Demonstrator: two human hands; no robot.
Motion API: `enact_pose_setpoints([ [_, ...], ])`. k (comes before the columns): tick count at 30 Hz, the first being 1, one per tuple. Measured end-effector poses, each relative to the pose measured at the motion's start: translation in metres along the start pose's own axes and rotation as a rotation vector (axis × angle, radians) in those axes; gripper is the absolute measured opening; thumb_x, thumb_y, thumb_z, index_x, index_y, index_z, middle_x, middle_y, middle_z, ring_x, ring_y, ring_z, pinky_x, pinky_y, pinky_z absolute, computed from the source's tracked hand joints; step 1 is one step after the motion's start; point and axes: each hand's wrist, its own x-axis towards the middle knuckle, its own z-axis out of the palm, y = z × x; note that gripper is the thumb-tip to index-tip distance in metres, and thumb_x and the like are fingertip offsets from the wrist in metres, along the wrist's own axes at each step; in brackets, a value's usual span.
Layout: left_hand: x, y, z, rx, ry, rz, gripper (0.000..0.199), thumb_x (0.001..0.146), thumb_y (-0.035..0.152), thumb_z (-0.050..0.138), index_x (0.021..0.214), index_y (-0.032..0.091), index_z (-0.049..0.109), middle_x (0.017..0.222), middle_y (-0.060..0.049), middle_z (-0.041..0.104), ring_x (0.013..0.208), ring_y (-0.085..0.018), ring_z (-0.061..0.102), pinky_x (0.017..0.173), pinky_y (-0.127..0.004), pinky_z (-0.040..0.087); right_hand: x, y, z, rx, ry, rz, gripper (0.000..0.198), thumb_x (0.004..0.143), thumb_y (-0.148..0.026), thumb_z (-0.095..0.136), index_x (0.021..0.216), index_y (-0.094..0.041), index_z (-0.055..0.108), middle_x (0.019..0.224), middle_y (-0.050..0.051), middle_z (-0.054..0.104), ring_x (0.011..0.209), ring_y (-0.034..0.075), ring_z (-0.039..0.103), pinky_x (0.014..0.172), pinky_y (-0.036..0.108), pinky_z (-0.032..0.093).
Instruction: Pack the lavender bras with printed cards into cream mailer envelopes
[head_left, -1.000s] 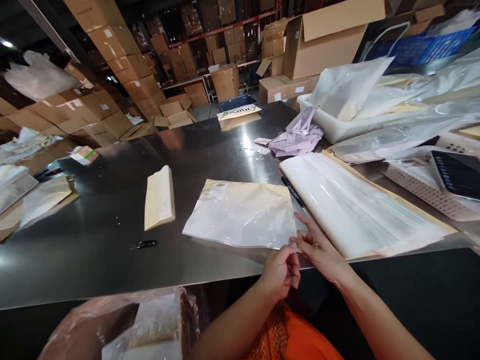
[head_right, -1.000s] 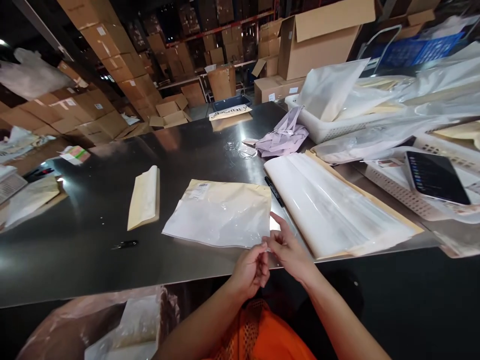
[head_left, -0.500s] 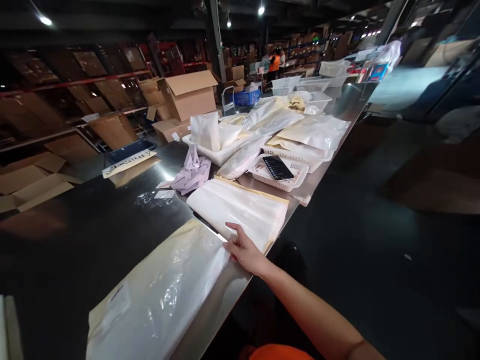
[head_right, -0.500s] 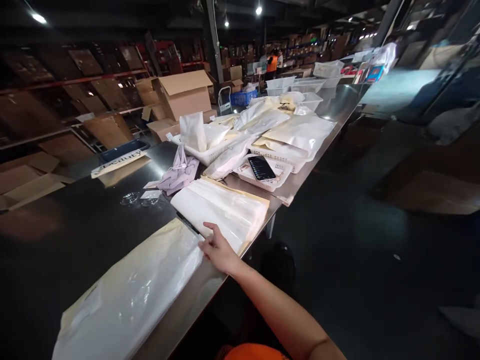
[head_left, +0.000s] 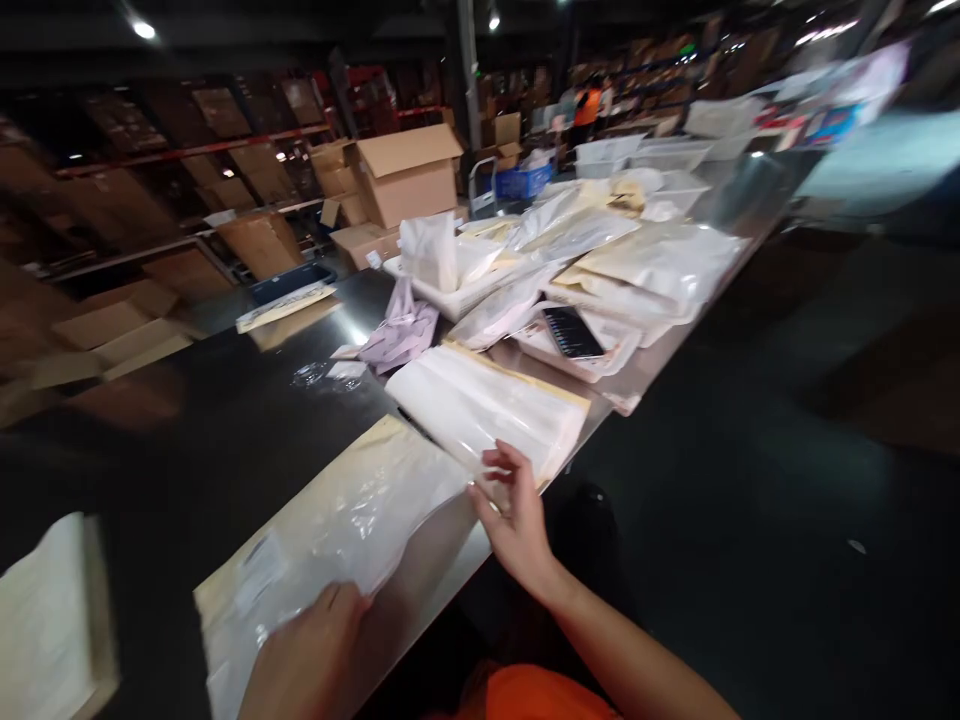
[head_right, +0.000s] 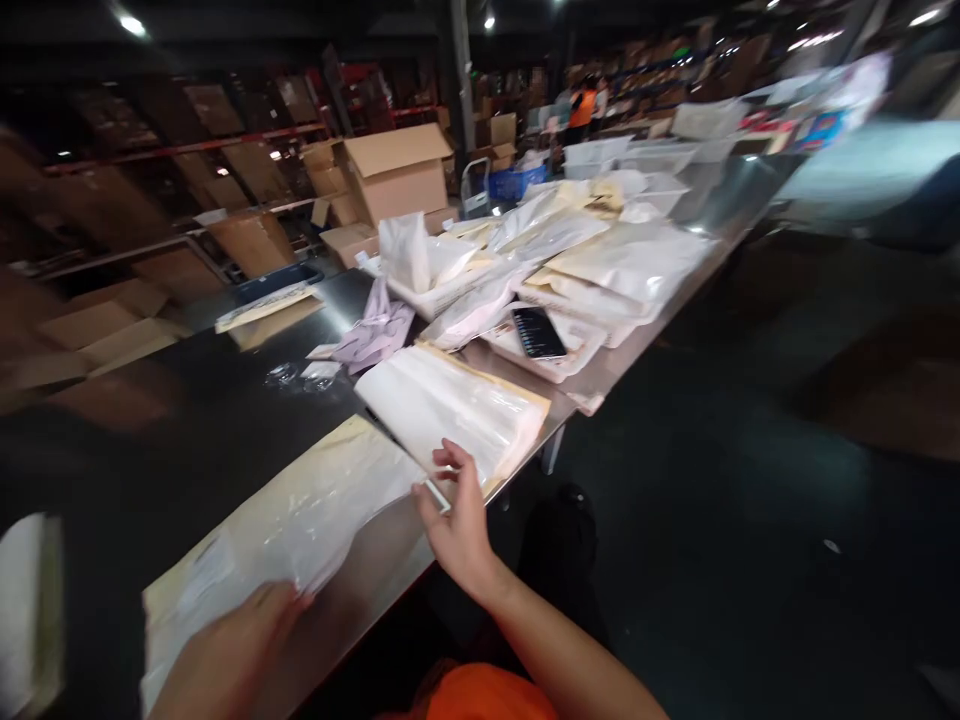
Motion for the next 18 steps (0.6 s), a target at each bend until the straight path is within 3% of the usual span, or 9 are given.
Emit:
enact_pose_setpoints([
  [2,0.001,0.001,-0.03,-0.007,0.063,0.031,0.037,0.101,0.031,0.035,0.082,0.019,0.064,0.084,-0.005,0.069,0.077,-0.022,0.068,0.067,-0.033,0.045,-0.008,-0.014,-0.003,-0.121,0.006,-0.297,0.036,0.087,-0.016,0.062,0.12,-0.025,0.049,0.104,0.007,0.059,0.093,0.019,0.062,0.081,0.036,0.056],
  [4,0.001,0.0,-0.059,0.007,0.202,0.051,0.038,0.102,0.034,0.036,0.082,0.018,0.064,0.081,-0.005,0.067,0.077,-0.021,0.067,0.065,-0.031,0.042,-0.01,-0.024,-0.002,-0.159,-0.25,-0.509,0.033,0.088,-0.009,0.058,0.117,-0.023,0.053,0.101,0.007,0.062,0.095,0.019,0.063,0.082,0.034,0.057],
  [7,0.002,-0.005,-0.086,0.121,0.427,-0.048,0.042,0.102,0.037,0.036,0.08,0.019,0.066,0.077,-0.004,0.066,0.071,-0.02,0.065,0.056,-0.031,0.035,-0.007,-0.032,0.014,-0.321,-0.698,-0.654,0.028,0.093,-0.01,0.05,0.119,-0.017,0.058,0.112,0.012,0.065,0.103,0.021,0.064,0.086,0.034,0.058],
  [10,0.0,-0.008,-0.098,0.153,0.558,-0.114,0.042,0.102,0.04,0.035,0.087,0.02,0.07,0.08,-0.003,0.068,0.07,-0.019,0.065,0.054,-0.031,0.033,-0.008,-0.036,0.049,-0.583,-0.821,-0.776,0.033,0.091,-0.005,0.046,0.119,-0.009,0.061,0.12,0.018,0.064,0.116,0.028,0.06,0.092,0.04,0.057],
  [12,0.001,-0.007,-0.102,0.138,0.556,-0.112,0.04,0.102,0.039,0.036,0.095,0.022,0.072,0.089,-0.002,0.071,0.074,-0.018,0.066,0.055,-0.031,0.033,-0.011,-0.037,0.082,-0.723,-0.848,-0.767,0.043,0.087,0.0,0.048,0.129,-0.005,0.058,0.136,0.023,0.055,0.131,0.036,0.05,0.1,0.048,0.052],
  [14,0.003,-0.003,-0.104,0.127,0.484,-0.087,0.039,0.102,0.039,0.037,0.099,0.023,0.072,0.095,-0.002,0.072,0.078,-0.019,0.067,0.057,-0.031,0.035,-0.013,-0.036,0.119,-0.778,-0.913,-0.655,0.05,0.081,0.003,0.053,0.131,-0.004,0.058,0.144,0.026,0.048,0.137,0.043,0.041,0.107,0.059,0.042],
  [16,0.005,0.001,-0.107,0.133,0.386,-0.077,0.037,0.101,0.038,0.038,0.1,0.024,0.072,0.096,-0.003,0.072,0.08,-0.021,0.067,0.058,-0.031,0.036,-0.009,-0.03,0.152,-0.741,-1.007,-0.577,0.047,0.076,0.005,0.057,0.12,-0.006,0.066,0.137,0.023,0.056,0.133,0.044,0.045,0.109,0.062,0.037],
  [18,0.005,0.001,-0.107,0.155,0.307,-0.095,0.036,0.101,0.037,0.038,0.103,0.024,0.072,0.099,-0.004,0.072,0.08,-0.022,0.068,0.059,-0.031,0.038,0.0,-0.023,0.173,-0.671,-1.098,-0.597,0.039,0.075,0.004,0.058,0.108,-0.01,0.071,0.12,0.018,0.068,0.12,0.039,0.058,0.104,0.055,0.045],
])
